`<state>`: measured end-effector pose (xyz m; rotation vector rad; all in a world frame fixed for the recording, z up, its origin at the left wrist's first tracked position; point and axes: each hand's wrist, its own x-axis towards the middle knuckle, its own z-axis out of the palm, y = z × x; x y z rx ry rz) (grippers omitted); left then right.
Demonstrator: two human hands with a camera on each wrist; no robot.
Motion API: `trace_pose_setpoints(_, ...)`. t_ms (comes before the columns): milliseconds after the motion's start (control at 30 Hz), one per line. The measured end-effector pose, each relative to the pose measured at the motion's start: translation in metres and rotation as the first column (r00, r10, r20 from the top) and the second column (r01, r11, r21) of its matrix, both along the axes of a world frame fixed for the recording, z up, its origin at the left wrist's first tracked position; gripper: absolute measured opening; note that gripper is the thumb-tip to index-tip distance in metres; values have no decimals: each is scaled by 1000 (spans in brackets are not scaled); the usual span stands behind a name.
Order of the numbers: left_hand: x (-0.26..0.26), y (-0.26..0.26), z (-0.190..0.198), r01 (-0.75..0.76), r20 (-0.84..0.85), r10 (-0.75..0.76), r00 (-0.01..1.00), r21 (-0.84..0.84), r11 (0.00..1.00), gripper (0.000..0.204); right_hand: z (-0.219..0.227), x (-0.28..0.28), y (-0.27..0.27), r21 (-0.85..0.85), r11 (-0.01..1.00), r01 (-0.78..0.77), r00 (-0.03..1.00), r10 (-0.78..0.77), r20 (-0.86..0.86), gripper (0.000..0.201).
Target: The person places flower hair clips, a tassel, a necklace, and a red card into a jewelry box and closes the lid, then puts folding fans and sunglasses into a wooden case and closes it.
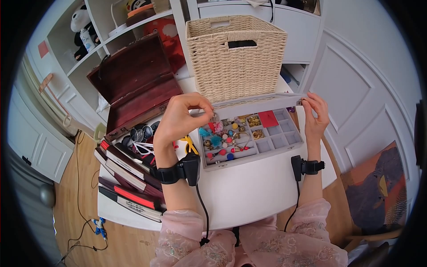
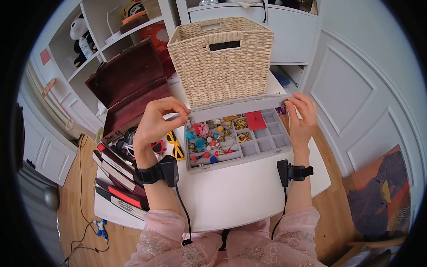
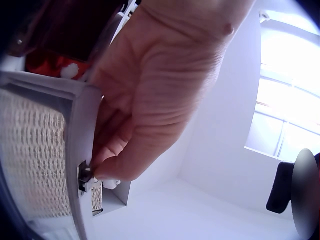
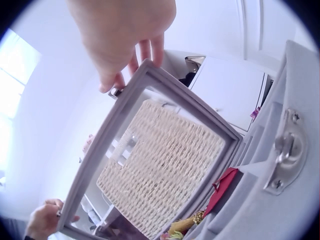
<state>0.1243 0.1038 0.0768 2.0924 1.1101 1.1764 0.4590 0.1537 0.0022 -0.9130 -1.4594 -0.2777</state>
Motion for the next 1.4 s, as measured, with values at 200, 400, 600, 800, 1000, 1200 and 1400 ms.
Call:
trace_pose_setpoints(200,-1,3,-3,-26,15,25,1000,70,997,6,1,-2,1,13,1000,16,1000,-16,-6,12)
trace_pose_setpoints(400,-3,3,-2,-20,12,20,1000,25,999,5,10,-10,-10,-37,999,18,1000,-17,25,17)
trace_pose_setpoints(600,-4,2,0,0,-15,-1,1000,-36,999,4,5,-4,-6,-15,1000,-6,1000,6,16,16)
trace_pose_setpoints(800,-2,-2,4,39,-57,-44,997,-90,995,3,1,-6,-4,-11,1000,4,992,-5,-123,20)
trace_pose_setpoints(1000,1,-4,3,20,-126,-13,992,53,998,7,-4,-1,0,-35,999,-36,979,29,-203,21)
trace_pose_setpoints(1200,1,-5,4,20,-124,-18,992,17,1000,7,-2,-10,-2,-131,989,-76,943,29,-331,21)
trace_pose_setpoints(1400,1,-6,4,53,-132,-56,990,-24,998,7,-10,-3,4,-192,969,-153,890,50,-454,25)
